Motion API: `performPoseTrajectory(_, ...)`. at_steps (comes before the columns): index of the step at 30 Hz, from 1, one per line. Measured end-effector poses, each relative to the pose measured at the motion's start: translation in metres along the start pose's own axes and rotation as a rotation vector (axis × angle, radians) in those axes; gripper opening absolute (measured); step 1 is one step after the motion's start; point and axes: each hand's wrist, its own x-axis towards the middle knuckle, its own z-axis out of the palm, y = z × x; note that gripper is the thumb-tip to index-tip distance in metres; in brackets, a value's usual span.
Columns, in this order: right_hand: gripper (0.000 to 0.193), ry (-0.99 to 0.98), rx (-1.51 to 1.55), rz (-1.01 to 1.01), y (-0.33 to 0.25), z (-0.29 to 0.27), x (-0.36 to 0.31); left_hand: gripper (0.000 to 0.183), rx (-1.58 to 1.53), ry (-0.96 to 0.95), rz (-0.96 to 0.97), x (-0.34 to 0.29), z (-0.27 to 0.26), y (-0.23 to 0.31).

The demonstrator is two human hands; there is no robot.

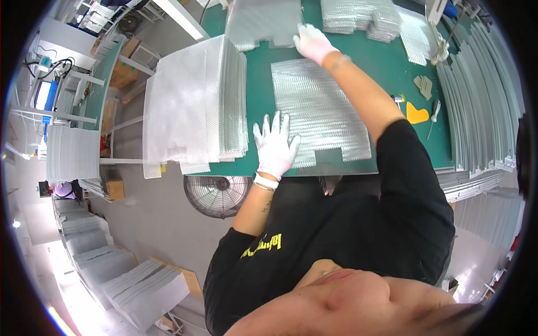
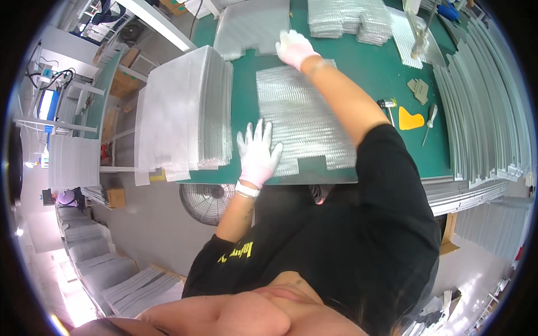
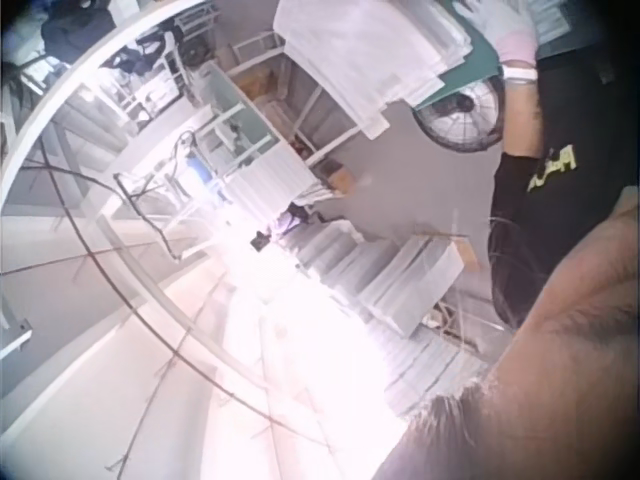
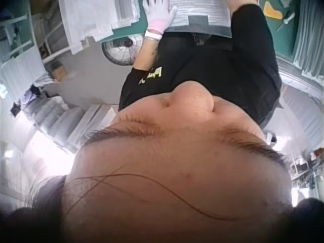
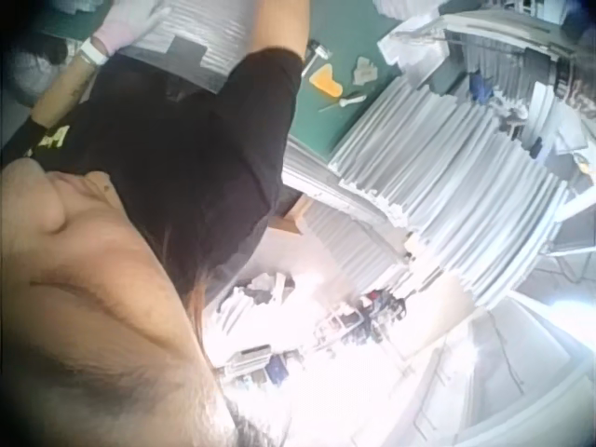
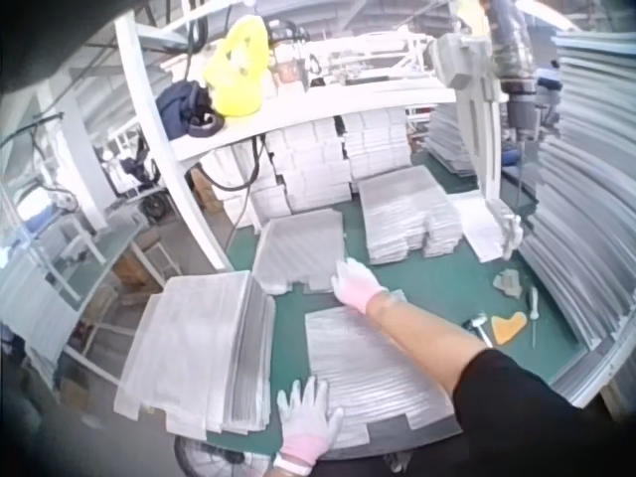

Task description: The person assembles metal frames by placing a mesh sheet on a workbench, positioning a plastic guide, and inserting metal bars into the mesh. They then use a power drill to secure the bars to the mesh, repeating the process for multiple units.

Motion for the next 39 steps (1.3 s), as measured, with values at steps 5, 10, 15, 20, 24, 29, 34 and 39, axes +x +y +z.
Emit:
performPoseTrajectory(5,0.042,-0.209,-0.076,0.445,-0.021,0.015,0.064,0.067,-0.047,0.006,-0.022,0.000,-0.004,-0.001)
performPoseTrajectory(10,0.039,-0.066,-0.185,0.385,-0.038,0.018,0.076,0.068,-0.075,-0.037,-0.064,-0.001,-0.008,0.000)
performPoseTrajectory(15,0.047,0.481,0.145,-0.157,-0.017,-0.001,0.100,0.068,-0.110,-0.050,-0.059,0.000,-0.010,0.001)
performPoseTrajectory(20,0.046,0.548,0.665,-0.315,-0.027,-0.084,0.086,0.079,-0.237,-0.034,-0.105,0.002,-0.010,-0.002)
performPoseTrajectory(24,0.049,0.517,0.757,-0.284,-0.028,-0.139,0.009,0.079,-0.293,-0.025,-0.081,0.002,-0.005,-0.009)
performPoseTrajectory(29,0.055,0.438,0.984,-0.046,-0.011,-0.161,-0.131,0.082,-0.330,-0.035,-0.100,0.006,-0.012,-0.016)
performPoseTrajectory(34,0.059,0.363,1.192,0.179,0.015,-0.141,-0.260,0.081,-1.013,0.405,0.012,-0.013,-0.002,-0.031)
performPoseTrajectory(39,0.050,0.145,0.980,0.240,0.006,-0.115,-0.308,0.087,-1.159,0.128,-0.353,-0.036,-0.070,0.025)
